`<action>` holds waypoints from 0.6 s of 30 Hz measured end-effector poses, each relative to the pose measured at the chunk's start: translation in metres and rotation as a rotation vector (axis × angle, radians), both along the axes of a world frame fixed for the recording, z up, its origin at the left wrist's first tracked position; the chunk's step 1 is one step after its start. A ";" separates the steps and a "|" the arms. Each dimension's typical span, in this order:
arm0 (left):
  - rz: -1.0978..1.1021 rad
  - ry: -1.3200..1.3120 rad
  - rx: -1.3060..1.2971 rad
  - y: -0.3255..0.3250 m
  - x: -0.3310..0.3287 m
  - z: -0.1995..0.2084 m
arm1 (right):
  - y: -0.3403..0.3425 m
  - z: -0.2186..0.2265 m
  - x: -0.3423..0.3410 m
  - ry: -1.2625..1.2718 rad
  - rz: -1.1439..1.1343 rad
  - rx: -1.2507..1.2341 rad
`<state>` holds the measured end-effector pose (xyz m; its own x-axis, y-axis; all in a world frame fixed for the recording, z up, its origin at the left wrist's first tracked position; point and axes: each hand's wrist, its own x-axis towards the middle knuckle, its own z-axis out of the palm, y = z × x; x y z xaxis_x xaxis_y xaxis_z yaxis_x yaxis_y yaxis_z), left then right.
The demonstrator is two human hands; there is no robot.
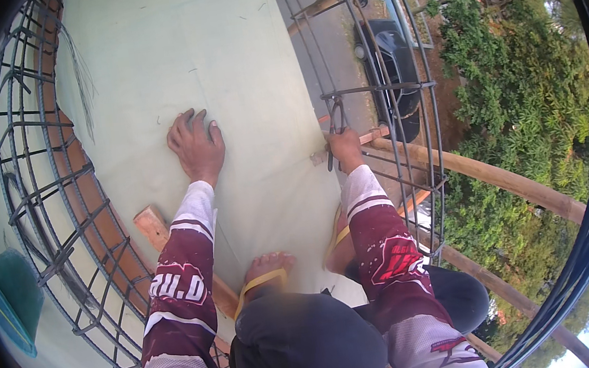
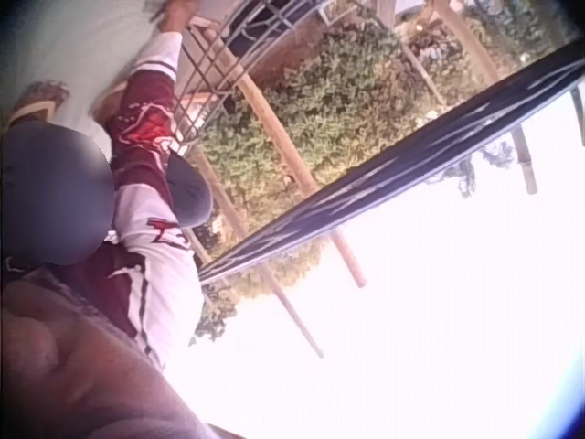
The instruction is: The person ties rebar intersections on a roof slab using pliers and wire. They move along the grid, securing multiple points, then walk across the roof and enter the building.
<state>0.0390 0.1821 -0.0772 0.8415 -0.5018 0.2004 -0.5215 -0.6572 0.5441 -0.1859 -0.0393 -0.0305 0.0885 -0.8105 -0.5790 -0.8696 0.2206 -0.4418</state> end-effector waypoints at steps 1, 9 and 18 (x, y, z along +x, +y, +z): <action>-0.004 0.001 -0.006 -0.002 -0.002 0.000 | -0.006 0.002 -0.003 -0.039 -0.035 -0.027; -0.014 0.006 -0.028 -0.008 -0.003 0.003 | -0.058 0.045 -0.012 0.268 0.270 0.150; 0.003 0.014 -0.051 -0.006 -0.002 0.001 | -0.054 0.067 -0.001 0.193 0.144 0.196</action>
<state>0.0369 0.1763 -0.0764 0.8457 -0.4890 0.2137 -0.5119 -0.6301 0.5839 -0.1873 -0.0931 0.0362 0.0672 -0.6686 -0.7406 -0.9618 0.1540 -0.2263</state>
